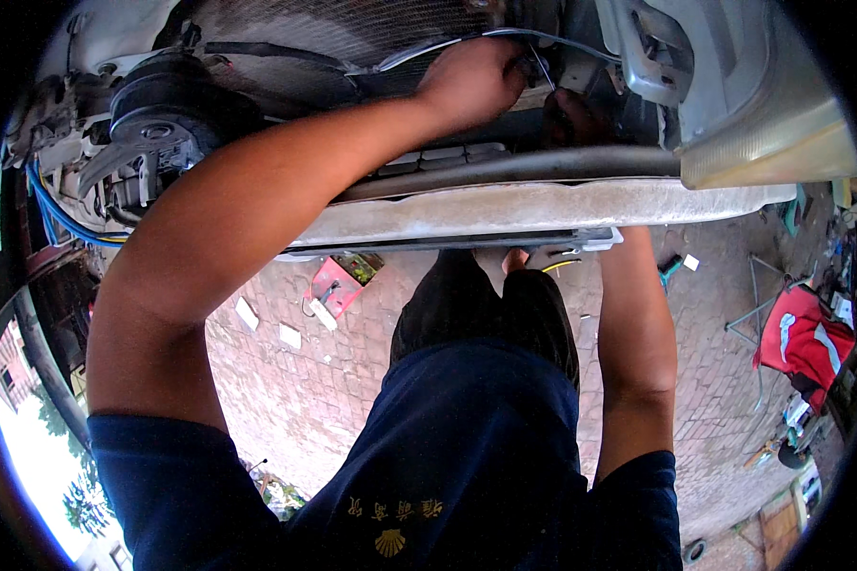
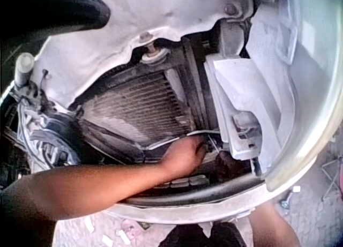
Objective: The person uses a tool to manipulate components inside a car's engine bay near the radiator, then receives a plastic organizer box and picks out small green o-rings.
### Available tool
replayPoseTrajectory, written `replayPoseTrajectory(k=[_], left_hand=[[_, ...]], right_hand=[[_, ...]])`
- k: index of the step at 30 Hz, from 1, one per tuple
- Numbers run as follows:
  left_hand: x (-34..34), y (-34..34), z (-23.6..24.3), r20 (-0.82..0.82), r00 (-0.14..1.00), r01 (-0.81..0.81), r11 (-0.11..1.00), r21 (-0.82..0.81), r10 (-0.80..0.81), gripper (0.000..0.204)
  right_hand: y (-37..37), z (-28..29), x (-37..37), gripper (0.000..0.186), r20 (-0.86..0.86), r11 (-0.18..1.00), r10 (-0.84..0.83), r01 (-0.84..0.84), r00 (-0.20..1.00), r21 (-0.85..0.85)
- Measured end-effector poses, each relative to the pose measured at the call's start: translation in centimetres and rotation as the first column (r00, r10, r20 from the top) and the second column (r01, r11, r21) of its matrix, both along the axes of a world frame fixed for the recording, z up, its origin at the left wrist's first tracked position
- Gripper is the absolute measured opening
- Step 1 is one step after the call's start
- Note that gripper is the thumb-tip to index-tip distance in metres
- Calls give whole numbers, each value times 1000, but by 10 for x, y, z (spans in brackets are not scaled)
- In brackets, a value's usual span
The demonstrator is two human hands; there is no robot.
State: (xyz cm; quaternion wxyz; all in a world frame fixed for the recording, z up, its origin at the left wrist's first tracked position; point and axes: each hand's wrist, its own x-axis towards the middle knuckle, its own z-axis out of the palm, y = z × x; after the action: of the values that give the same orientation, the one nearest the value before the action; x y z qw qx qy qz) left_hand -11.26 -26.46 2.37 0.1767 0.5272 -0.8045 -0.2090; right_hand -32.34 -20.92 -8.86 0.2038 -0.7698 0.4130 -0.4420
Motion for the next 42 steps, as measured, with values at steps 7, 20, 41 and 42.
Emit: replayPoseTrajectory(k=[7,20,41,42], left_hand=[[3,-1,0,5,1000,5,999,48,-5,33],[-7,0,9,-84,995,-43,996,80,50,34],[66,142,193,-248,961,130,992,4,-125,35],[70,153,192,-246,957,150,988,-35,-154,36]], right_hand=[[-1,33,15,52,-145,922,-178,113,973,-370],[6,11,-3,39,353,918,1,-141,936,371],[175,91,-52,31,414,553,-582,-33,700,833],[183,97,-50,31,415,560,-581,-26,700,828]])
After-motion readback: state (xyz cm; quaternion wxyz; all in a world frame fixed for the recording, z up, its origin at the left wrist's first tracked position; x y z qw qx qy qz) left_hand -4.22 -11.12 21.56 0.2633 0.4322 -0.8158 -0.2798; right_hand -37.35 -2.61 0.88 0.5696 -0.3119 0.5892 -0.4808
